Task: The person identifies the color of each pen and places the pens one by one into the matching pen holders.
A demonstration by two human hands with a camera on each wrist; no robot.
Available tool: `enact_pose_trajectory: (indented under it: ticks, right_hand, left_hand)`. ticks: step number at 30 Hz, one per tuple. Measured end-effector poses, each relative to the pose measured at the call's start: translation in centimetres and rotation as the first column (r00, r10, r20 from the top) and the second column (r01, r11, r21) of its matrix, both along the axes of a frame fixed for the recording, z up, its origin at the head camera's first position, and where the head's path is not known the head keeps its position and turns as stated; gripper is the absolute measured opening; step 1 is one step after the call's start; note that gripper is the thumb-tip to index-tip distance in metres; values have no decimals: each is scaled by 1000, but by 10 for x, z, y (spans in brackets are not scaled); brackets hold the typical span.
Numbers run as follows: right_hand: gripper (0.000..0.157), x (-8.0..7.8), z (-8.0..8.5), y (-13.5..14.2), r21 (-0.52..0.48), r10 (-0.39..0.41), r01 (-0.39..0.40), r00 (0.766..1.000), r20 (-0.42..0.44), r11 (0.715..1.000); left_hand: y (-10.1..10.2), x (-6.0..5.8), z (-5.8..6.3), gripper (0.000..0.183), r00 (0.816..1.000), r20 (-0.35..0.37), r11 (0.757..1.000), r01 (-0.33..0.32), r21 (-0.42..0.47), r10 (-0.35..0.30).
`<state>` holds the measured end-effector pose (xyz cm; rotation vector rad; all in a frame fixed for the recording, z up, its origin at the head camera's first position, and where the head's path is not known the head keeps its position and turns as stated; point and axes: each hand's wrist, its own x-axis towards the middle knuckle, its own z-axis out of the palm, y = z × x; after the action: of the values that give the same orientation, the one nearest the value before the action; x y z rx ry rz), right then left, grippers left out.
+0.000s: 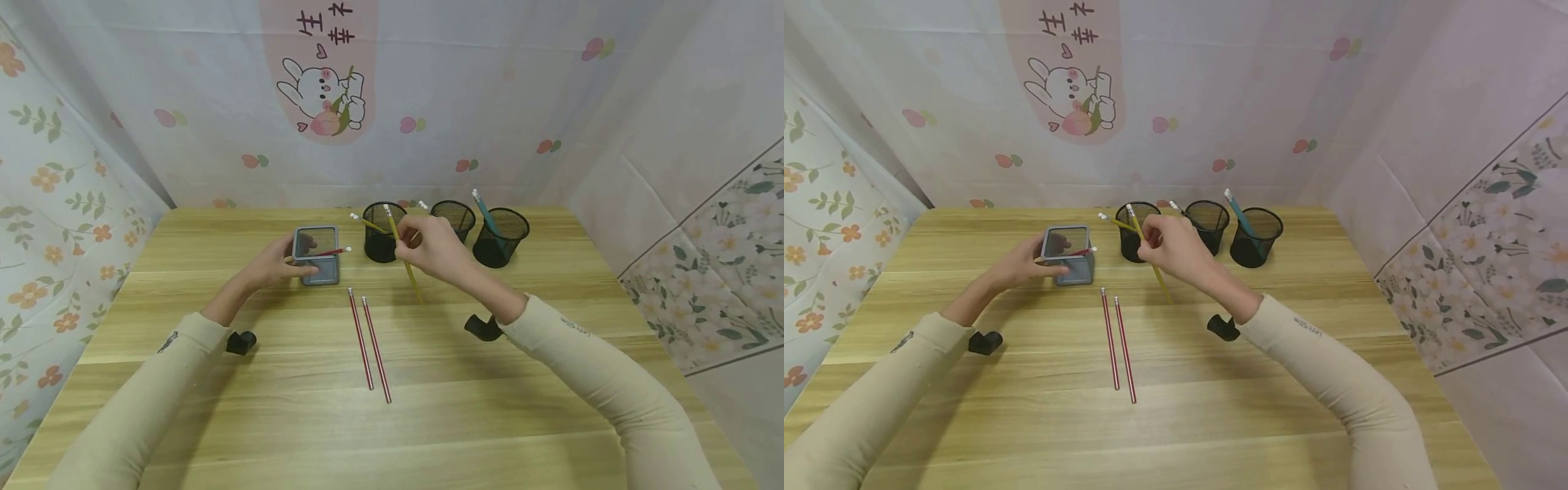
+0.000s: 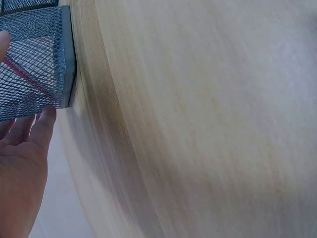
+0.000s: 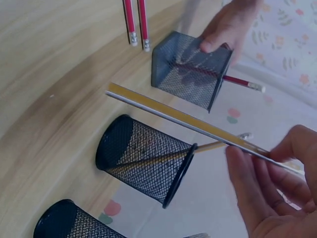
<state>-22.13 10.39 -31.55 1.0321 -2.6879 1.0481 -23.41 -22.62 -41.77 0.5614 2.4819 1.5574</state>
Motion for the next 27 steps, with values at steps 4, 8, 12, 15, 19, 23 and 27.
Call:
enact_pose_trajectory:
  ticks: [4, 8, 12, 15, 19, 23, 27]
  right_hand:
    - [4, -4, 2, -2, -78, -13, 8, 998, -63, 997]
    - [4, -8, 5, -4, -153, -32, 11, 991, -133, 988]
    - [5, -12, 9, -5, -228, -49, -3, 974, -220, 974]
    - [5, -15, 12, -6, -277, -69, -10, 959, -276, 961]
    - [7, -18, 13, -8, -337, -85, -30, 944, -320, 941]
    - [8, -22, 14, -12, -393, -96, -59, 927, -363, 918]
    - [10, -28, 12, -15, -426, -90, -108, 904, -418, 898]
  left_hand:
    - [0, 0, 0, 62, 1000, 0, 1000, 6, 1, -6]
    - [-1, -1, 0, 62, 1000, -5, 1000, 3, 4, -3]
    - [-1, -1, -1, 61, 1000, -7, 1000, 11, 7, -11]
    - [-1, -1, -1, 61, 1000, -10, 1000, 20, -1, -20]
    - [-1, 0, 0, 60, 1000, -13, 1000, 17, 3, -17]
    - [-1, 0, 0, 60, 1000, -18, 1000, 19, 3, -19]
    - [0, 1, 1, 60, 1000, -12, 1000, 22, 6, -22]
